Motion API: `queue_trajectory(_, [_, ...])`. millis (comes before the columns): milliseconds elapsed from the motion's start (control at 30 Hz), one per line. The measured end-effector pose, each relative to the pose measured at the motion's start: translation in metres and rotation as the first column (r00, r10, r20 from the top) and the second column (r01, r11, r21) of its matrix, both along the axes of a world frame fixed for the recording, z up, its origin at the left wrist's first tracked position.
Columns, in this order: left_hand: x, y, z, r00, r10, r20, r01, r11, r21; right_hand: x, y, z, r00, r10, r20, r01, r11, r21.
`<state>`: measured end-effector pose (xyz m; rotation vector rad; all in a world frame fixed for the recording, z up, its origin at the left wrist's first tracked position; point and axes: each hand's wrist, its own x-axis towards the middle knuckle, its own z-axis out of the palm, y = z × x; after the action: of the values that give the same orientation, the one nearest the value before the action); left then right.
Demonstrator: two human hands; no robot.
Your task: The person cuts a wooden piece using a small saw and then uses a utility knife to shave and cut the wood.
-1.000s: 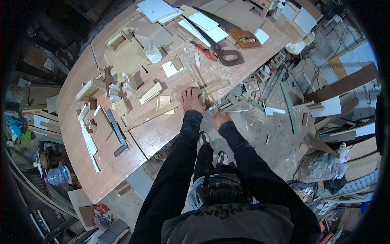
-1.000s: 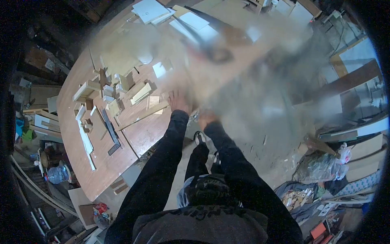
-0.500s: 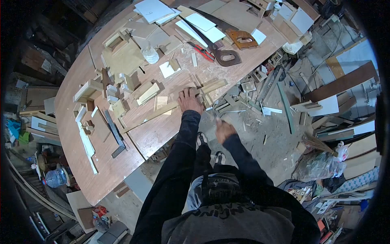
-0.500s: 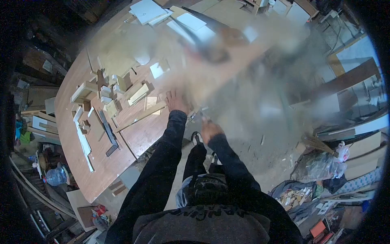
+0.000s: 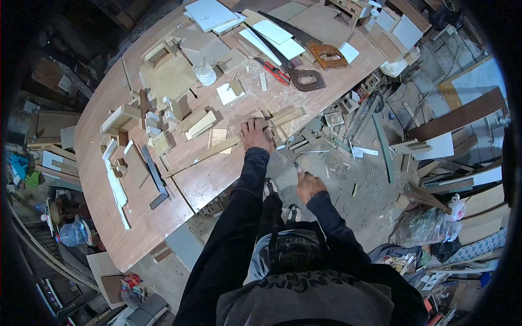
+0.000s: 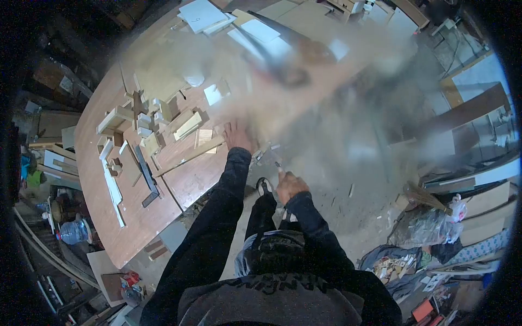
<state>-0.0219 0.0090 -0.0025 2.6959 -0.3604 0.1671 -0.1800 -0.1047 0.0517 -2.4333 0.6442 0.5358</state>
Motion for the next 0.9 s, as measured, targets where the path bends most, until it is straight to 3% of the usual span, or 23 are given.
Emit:
queue_trajectory(33, [-0.004,0.002,0.0,1.0,-0.003,-0.007,0.003,1.0,0.006,0.008,-0.003,-0.007,0.99,0.136,0.024,-0.135,0.991,-0.017])
queue_trajectory(67, [-0.001,0.001,0.002,1.0,-0.014,-0.014,0.014,1.0,-0.003,0.034,-0.007,-0.021,0.99,0.135,0.03,-0.134,0.991,-0.021])
queue_trajectory(133, [-0.001,0.003,0.001,0.999,-0.024,-0.03,0.024,1.0,0.001,0.076,-0.001,-0.06,0.926,0.291,0.239,-0.301,0.954,0.003])
queue_trajectory(200, [0.001,0.0,-0.002,1.0,-0.009,-0.002,0.009,1.0,-0.009,0.066,-0.004,-0.096,0.909,0.281,0.307,-0.293,0.956,-0.007])
queue_trajectory(267, [0.001,0.0,-0.001,1.0,-0.012,0.021,0.013,1.0,-0.027,0.043,-0.006,-0.091,0.881,0.281,0.381,-0.293,0.956,-0.028])
queue_trajectory(333, [-0.001,0.0,-0.001,1.0,-0.004,0.027,0.006,0.999,-0.049,0.002,-0.004,-0.043,0.978,0.208,0.022,-0.207,0.977,-0.048])
queue_trajectory(433, [-0.001,0.001,0.001,1.0,-0.013,-0.003,0.013,1.0,-0.006,0.019,-0.003,0.0,0.986,0.149,-0.075,-0.147,0.988,0.036])
queue_trajectory(500, [0.002,-0.001,-0.003,1.0,0.007,0.014,-0.007,1.0,-0.019,0.069,-0.001,-0.041,0.976,0.15,0.155,-0.157,0.987,0.034])
queue_trajectory(533, [0.001,0.001,0.0,1.0,0.008,0.01,-0.008,1.0,-0.01,0.072,-0.001,-0.063,0.977,0.149,0.153,-0.157,0.987,0.042])
queue_trajectory(600, [-0.002,-0.001,0.009,1.0,0.005,-0.028,-0.006,1.0,-0.013,0.071,-0.006,-0.091,0.852,0.263,0.453,-0.267,0.962,-0.057])
queue_trajectory(633, [0.0,0.0,0.007,1.0,0.006,-0.025,-0.006,1.0,-0.013,0.06,-0.004,-0.047,0.924,0.322,0.205,-0.322,0.946,-0.034])
queue_trajectory(667, [0.005,-0.001,0.003,1.0,0.008,0.002,-0.008,1.0,-0.025,0.038,-0.004,-0.047,0.977,0.113,0.182,-0.141,0.978,0.152])
queue_trajectory(700, [0.002,-0.001,-0.002,1.0,0.017,0.012,-0.017,0.999,-0.04,0.02,-0.007,-0.019,0.972,0.232,-0.03,-0.229,0.971,0.061])
queue_trajectory(800, [0.003,0.001,-0.005,1.0,0.015,0.02,-0.014,1.0,-0.02,0.002,-0.008,-0.031,0.969,0.241,-0.059,-0.242,0.97,-0.012])
queue_trajectory(833, [0.002,-0.001,-0.005,1.0,0.008,0.022,-0.008,1.0,-0.019,0.021,-0.005,-0.033,0.971,0.186,0.152,-0.19,0.982,0.009])
queue_trajectory(900, [0.001,-0.001,-0.002,0.999,0.012,0.045,-0.012,1.0,-0.015,0.081,-0.006,-0.056,0.897,0.415,0.151,-0.41,0.91,-0.061])
